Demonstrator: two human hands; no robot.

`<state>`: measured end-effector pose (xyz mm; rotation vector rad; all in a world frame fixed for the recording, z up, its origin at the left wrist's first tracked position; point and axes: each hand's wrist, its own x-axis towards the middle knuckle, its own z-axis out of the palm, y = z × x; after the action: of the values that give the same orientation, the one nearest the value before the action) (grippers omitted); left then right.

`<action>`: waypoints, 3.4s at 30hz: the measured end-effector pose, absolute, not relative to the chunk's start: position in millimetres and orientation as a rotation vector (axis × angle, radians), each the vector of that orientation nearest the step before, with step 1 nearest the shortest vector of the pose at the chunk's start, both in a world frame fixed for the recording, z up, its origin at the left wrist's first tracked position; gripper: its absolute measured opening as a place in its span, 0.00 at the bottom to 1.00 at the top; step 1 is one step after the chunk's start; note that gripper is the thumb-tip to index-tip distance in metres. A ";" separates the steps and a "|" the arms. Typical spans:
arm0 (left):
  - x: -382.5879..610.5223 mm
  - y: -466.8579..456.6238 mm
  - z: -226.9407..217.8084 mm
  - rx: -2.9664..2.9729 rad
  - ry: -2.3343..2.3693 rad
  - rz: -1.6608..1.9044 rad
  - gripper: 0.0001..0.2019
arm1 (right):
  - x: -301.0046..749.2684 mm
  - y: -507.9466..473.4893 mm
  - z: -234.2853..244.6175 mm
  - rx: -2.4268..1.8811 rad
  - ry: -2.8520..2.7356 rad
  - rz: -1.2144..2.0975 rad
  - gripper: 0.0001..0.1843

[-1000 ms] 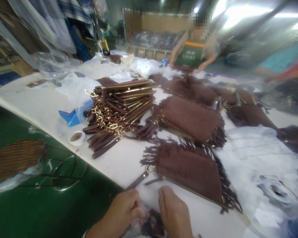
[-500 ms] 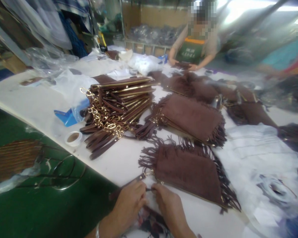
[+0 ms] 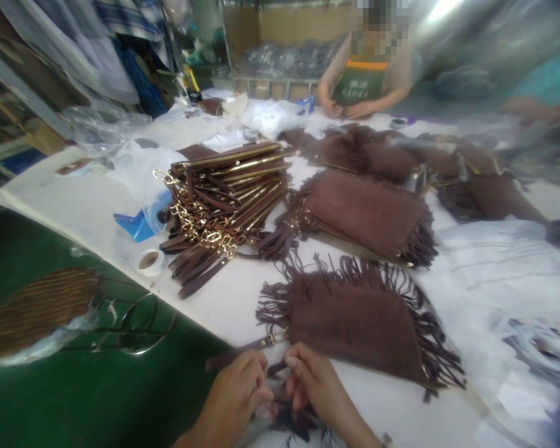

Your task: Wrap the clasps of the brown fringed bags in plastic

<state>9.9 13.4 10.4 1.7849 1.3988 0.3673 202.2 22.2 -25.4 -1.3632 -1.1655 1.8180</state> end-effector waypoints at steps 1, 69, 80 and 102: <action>6.3 11.8 8.7 1.760 1.413 0.366 0.05 | 201.6 21.5 -26.9 -1.335 -1.100 1.843 0.17; 71.6 24.2 -22.4 0.785 1.403 0.644 0.18 | 209.9 -10.5 -42.1 -1.637 -1.113 1.142 0.20; 68.5 26.5 -17.9 0.980 1.384 0.661 0.15 | 205.4 -13.0 -33.6 -1.559 -0.972 1.351 0.23; 37.0 0.4 -24.6 1.106 1.629 0.631 0.17 | 192.3 -19.2 -35.6 -1.448 -1.495 1.224 0.13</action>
<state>37.0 0.4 -24.6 1.1057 1.6289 0.6307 192.3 -19.2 -35.6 -1.4482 -1.4946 1.2241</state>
